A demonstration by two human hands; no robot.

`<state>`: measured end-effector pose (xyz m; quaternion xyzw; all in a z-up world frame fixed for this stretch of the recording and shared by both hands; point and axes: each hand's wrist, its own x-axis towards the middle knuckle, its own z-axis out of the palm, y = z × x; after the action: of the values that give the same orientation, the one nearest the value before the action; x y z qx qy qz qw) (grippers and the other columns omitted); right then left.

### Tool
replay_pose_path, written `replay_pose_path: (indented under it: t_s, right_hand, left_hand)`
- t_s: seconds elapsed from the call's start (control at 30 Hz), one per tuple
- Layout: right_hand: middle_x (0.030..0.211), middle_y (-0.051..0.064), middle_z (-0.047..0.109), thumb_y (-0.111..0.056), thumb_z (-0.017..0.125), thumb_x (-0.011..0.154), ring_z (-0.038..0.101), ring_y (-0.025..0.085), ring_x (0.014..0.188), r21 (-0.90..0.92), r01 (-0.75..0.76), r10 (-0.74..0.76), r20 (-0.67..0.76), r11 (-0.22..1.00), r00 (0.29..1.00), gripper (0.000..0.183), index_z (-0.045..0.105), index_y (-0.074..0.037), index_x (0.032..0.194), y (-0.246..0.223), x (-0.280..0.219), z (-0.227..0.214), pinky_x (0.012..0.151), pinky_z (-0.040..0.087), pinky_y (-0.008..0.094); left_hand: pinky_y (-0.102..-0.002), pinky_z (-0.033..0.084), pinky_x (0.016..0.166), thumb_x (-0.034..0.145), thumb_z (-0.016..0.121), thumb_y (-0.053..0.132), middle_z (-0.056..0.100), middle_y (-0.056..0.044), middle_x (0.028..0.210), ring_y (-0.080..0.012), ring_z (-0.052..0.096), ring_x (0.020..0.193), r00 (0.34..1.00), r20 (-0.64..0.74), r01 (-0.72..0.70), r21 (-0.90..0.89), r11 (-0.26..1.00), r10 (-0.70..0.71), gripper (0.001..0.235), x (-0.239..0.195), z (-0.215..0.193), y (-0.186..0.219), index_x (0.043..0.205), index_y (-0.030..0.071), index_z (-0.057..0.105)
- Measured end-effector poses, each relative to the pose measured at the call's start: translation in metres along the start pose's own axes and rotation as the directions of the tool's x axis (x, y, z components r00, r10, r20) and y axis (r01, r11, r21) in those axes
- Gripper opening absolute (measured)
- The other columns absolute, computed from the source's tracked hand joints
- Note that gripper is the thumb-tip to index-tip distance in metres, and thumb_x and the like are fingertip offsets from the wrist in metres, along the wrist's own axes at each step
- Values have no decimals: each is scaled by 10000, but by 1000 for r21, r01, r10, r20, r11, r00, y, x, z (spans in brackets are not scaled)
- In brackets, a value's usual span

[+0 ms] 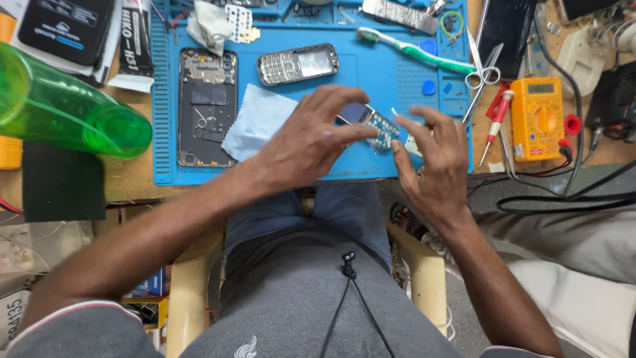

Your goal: The person works on a disassembled feature phone, using a metal probe to press and adjust the keypad area. They briefly test the phone by pressing buttons, then continue probing the keypad and surrounding components. The phone remains open on the workbench throughout.

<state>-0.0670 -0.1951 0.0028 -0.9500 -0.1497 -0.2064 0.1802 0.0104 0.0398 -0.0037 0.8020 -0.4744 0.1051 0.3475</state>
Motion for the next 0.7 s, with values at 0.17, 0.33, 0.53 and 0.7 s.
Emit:
replay_pose_path:
  t_s: [0.17,0.33,0.53,0.7]
  right_hand:
    - [1191,124,675,-217,876,804,596,311,1142,92,-44,17,272,995,962,741,556,-50,1451,6,41,-3,966,430,478]
    - [923,97,724,-180,818,807,669,177,799,233,-467,252,600,853,760,551,695,-109,1340,19,61,7,724,542,302]
    - [928,45,746,-92,776,872,629,70,763,570,-702,231,682,427,694,312,751,11,1165,39,50,9,659,484,223]
    - [1024,65,754,-43,766,878,683,91,866,850,-504,269,454,155,849,277,714,12,1145,32,48,20,795,550,224]
  left_hand:
    - [-454,457,1214,1008,643,159,479,-131,1491,-281,503,1421,857,-32,406,-576,710,-515,542,-28,-2,65,1520,110,471]
    - [-472,370,1264,1049,619,213,331,-177,1618,-312,374,1535,797,20,409,-753,515,-604,738,-41,8,84,1655,86,217]
    - [-451,419,1197,1015,654,238,352,-191,1605,-311,419,1479,792,-22,433,-684,587,-610,813,-37,14,63,1647,61,174]
    - [-366,571,944,943,702,238,637,-126,1233,-194,641,1097,742,132,521,-730,441,-657,696,-1,21,39,1518,33,367]
